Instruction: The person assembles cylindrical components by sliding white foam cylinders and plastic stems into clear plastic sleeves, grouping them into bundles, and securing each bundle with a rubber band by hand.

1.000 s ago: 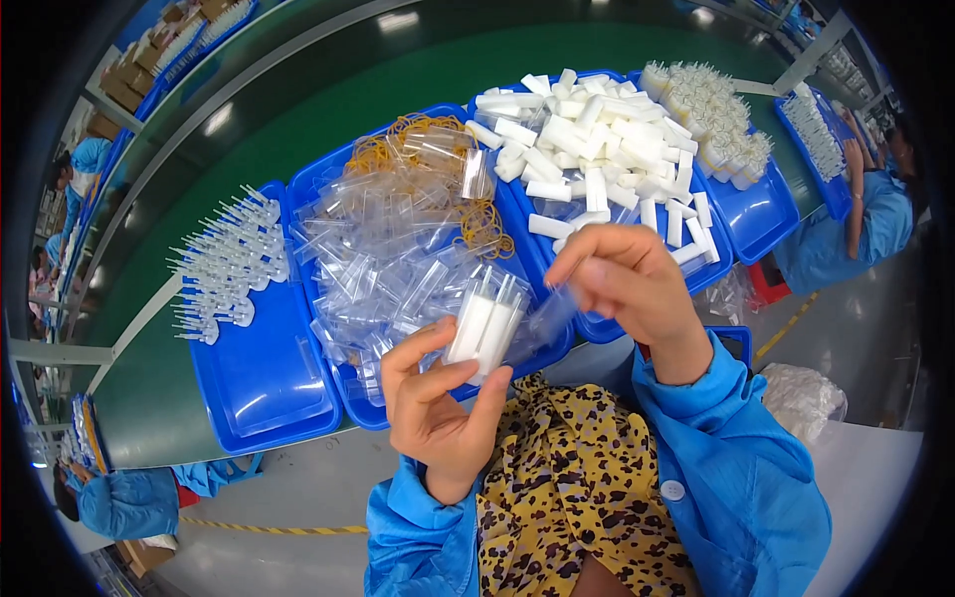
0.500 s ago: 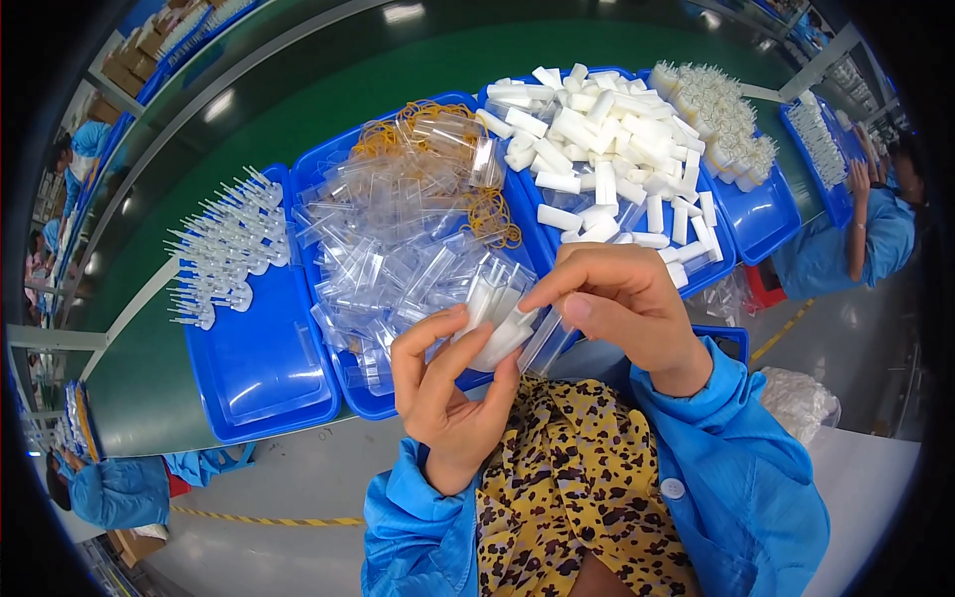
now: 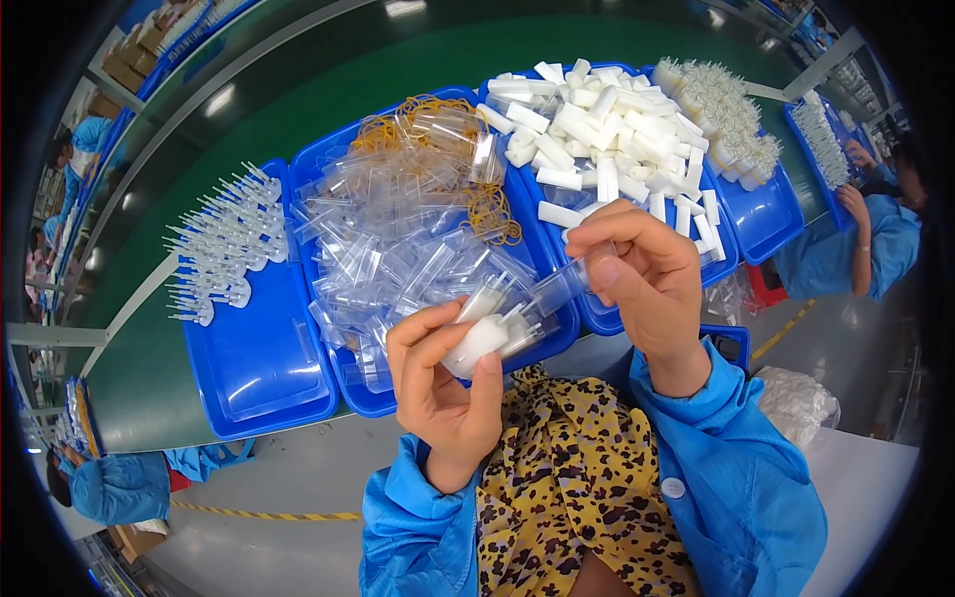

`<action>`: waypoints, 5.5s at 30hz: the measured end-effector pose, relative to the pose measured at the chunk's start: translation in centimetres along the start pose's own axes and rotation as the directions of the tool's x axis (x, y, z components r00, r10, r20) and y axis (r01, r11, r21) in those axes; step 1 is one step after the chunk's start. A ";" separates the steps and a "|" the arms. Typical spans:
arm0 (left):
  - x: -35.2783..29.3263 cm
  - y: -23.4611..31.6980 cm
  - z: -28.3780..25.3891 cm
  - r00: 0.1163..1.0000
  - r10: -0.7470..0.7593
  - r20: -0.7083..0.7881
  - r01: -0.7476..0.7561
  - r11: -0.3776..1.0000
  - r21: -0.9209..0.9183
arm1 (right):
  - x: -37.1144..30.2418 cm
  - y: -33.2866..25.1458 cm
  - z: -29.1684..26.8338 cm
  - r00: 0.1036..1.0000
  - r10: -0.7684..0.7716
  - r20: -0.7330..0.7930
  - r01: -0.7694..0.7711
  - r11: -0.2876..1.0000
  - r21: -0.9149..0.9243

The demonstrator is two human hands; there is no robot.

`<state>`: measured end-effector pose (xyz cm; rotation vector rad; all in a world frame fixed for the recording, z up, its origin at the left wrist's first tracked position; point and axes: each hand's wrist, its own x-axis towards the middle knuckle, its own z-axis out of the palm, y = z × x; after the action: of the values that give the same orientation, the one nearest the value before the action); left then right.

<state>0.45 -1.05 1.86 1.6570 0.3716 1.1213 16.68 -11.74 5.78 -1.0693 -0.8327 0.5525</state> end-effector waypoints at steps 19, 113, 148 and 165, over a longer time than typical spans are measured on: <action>0.0 0.4 -0.2 0.999 0.045 0.011 -0.046 0.988 0.150 | -0.8 0.1 1.7 0.999 0.001 0.032 0.004 0.989 -0.148; 0.9 4.6 2.0 0.968 0.207 0.139 -0.235 0.944 0.233 | -2.8 2.8 1.0 0.946 0.222 0.236 -0.321 0.745 0.584; 4.8 0.4 -6.5 0.815 -0.400 0.419 0.577 0.508 -0.639 | 17.4 3.8 -2.3 0.944 0.322 -0.076 -0.292 0.703 -0.649; 2.3 0.4 -4.7 0.830 -0.422 0.365 0.480 0.207 -0.852 | 7.8 -1.1 2.4 0.825 0.451 0.339 -0.541 0.805 0.245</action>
<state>-2.30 3.17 3.33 0.4328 0.0944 0.5725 19.30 -5.13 9.87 -0.9055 -0.6453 1.2702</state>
